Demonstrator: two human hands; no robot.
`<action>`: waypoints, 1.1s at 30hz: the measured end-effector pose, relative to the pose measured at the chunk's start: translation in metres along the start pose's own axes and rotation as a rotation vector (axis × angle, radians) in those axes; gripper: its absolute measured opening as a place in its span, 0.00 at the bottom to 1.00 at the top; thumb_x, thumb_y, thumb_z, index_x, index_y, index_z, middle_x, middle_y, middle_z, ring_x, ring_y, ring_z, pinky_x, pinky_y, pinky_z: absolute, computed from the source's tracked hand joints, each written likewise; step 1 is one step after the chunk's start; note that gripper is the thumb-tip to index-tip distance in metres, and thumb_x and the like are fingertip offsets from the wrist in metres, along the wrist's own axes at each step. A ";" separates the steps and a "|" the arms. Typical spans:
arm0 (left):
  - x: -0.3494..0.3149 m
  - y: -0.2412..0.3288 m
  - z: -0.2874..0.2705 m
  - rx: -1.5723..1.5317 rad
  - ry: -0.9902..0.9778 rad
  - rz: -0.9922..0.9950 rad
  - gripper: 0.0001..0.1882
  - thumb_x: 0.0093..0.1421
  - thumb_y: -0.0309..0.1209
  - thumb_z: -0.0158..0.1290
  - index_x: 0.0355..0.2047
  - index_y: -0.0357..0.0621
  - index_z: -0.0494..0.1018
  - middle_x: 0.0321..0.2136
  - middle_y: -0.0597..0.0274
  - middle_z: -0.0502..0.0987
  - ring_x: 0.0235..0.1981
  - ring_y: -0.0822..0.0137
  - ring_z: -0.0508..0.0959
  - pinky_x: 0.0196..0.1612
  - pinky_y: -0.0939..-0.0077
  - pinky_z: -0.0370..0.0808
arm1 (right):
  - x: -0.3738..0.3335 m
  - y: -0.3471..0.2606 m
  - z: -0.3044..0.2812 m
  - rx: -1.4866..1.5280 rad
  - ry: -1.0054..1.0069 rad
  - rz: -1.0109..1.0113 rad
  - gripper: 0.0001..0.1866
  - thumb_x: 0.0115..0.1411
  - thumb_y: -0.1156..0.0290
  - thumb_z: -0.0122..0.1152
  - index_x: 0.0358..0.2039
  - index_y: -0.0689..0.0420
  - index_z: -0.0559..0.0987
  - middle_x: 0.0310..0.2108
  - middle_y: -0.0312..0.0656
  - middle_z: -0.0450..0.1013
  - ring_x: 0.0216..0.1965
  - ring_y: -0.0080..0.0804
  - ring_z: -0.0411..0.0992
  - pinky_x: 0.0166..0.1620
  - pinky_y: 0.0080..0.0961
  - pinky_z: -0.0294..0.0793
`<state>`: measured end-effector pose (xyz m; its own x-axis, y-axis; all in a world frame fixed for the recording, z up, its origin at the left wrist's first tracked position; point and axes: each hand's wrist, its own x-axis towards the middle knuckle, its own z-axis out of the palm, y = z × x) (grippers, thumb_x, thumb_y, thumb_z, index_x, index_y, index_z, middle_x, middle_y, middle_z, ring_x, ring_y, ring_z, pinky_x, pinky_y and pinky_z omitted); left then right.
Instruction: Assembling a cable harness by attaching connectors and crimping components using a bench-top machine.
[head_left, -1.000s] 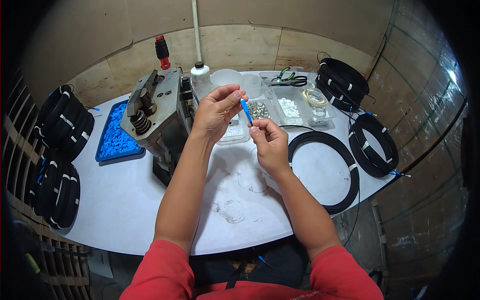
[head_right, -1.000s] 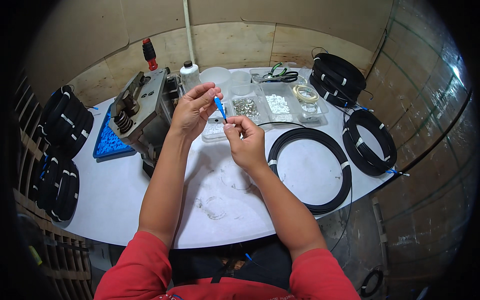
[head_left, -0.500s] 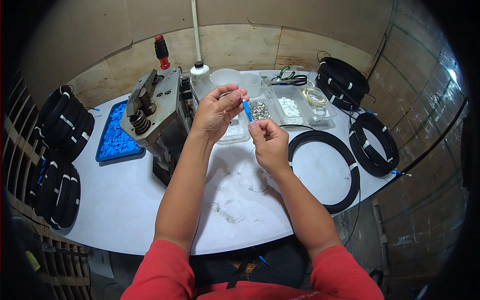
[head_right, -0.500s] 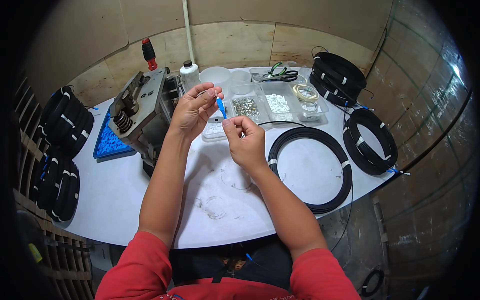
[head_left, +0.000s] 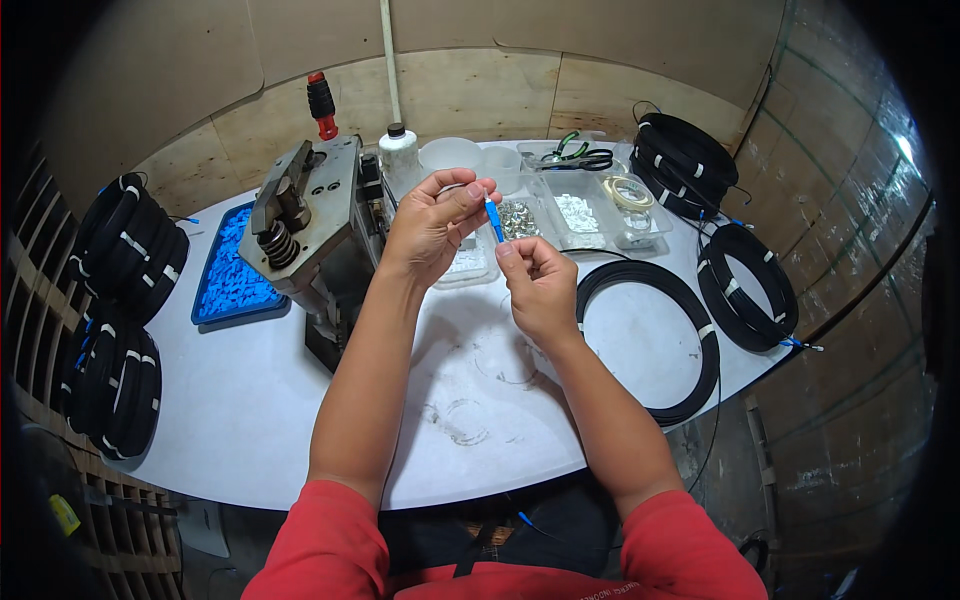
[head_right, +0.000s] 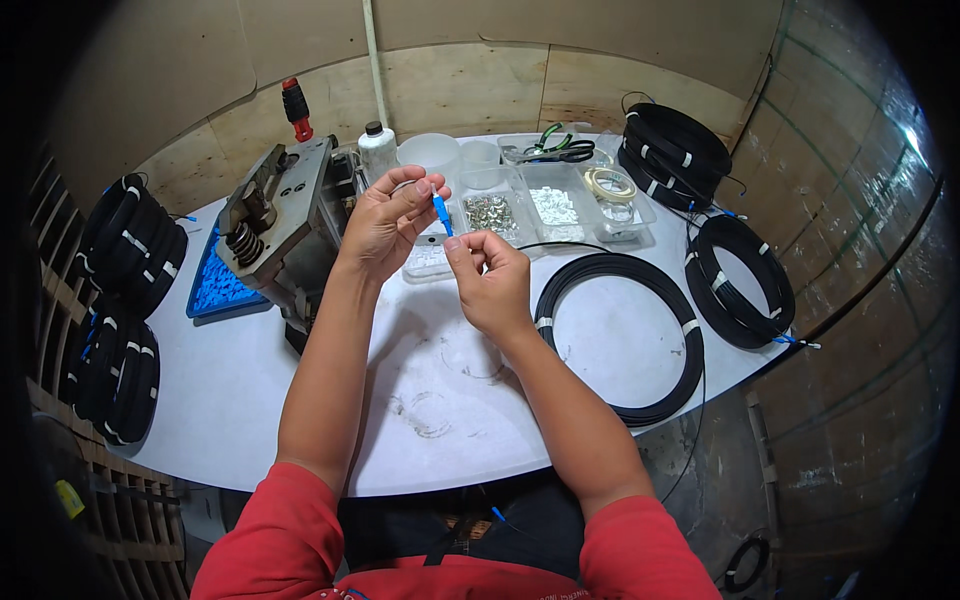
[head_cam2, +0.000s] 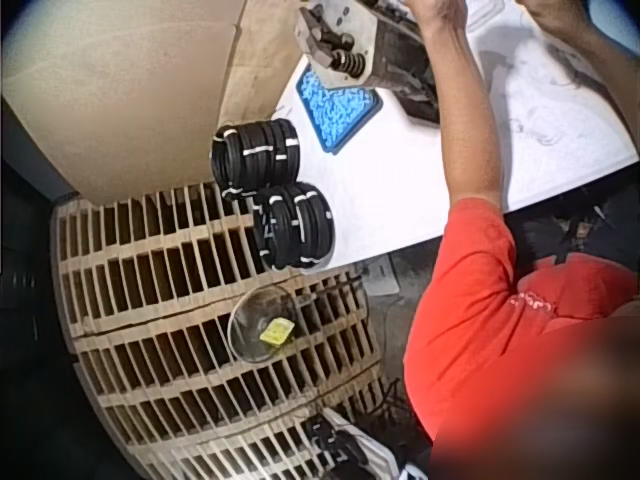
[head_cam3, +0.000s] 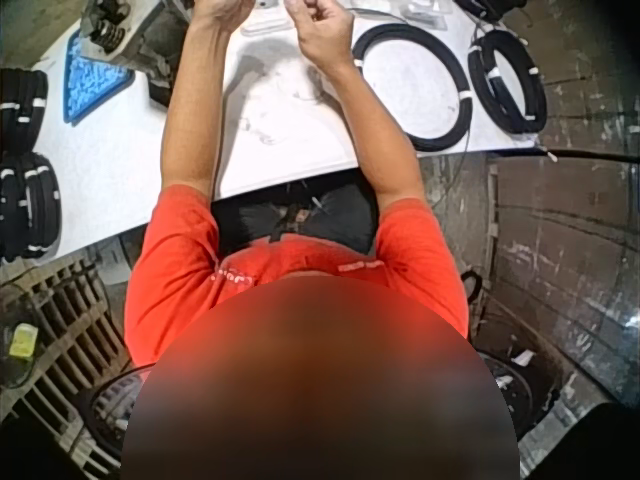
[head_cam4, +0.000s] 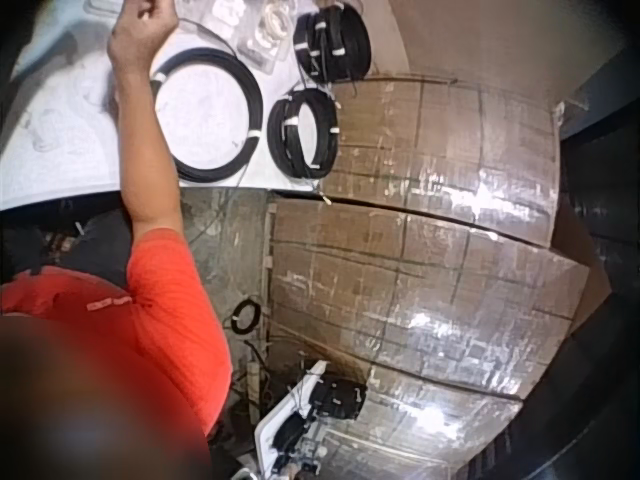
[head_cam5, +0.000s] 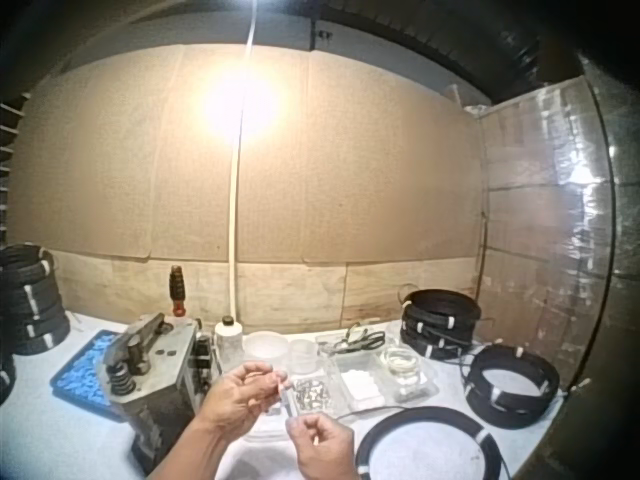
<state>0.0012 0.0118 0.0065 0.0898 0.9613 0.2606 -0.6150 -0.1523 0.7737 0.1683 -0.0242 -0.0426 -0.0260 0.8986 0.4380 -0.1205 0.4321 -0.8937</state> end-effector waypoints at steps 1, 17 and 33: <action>0.000 0.000 0.000 0.008 -0.010 0.008 0.12 0.64 0.25 0.63 0.47 0.42 0.76 0.45 0.52 0.83 0.47 0.60 0.85 0.52 0.67 0.84 | 0.000 0.000 0.000 0.000 -0.004 -0.001 0.12 0.68 0.65 0.68 0.34 0.61 0.82 0.19 0.25 0.70 0.22 0.09 0.61 0.26 0.15 0.60; 0.000 -0.001 0.003 0.095 -0.082 0.145 0.11 0.65 0.23 0.63 0.45 0.37 0.75 0.41 0.51 0.85 0.46 0.58 0.86 0.52 0.62 0.84 | -0.001 0.000 0.000 -0.013 0.014 -0.013 0.10 0.69 0.67 0.67 0.35 0.61 0.82 0.21 0.24 0.70 0.22 0.09 0.59 0.25 0.14 0.56; -0.002 0.007 0.004 0.350 -0.068 0.210 0.12 0.65 0.25 0.63 0.46 0.32 0.76 0.40 0.50 0.85 0.43 0.61 0.87 0.47 0.68 0.86 | -0.001 0.001 0.000 -0.051 0.022 -0.020 0.11 0.67 0.66 0.68 0.32 0.61 0.82 0.18 0.25 0.69 0.21 0.09 0.60 0.25 0.15 0.59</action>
<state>0.0004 0.0081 0.0135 0.0497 0.8856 0.4619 -0.3233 -0.4233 0.8463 0.1680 -0.0248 -0.0440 -0.0023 0.8909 0.4541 -0.0702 0.4528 -0.8888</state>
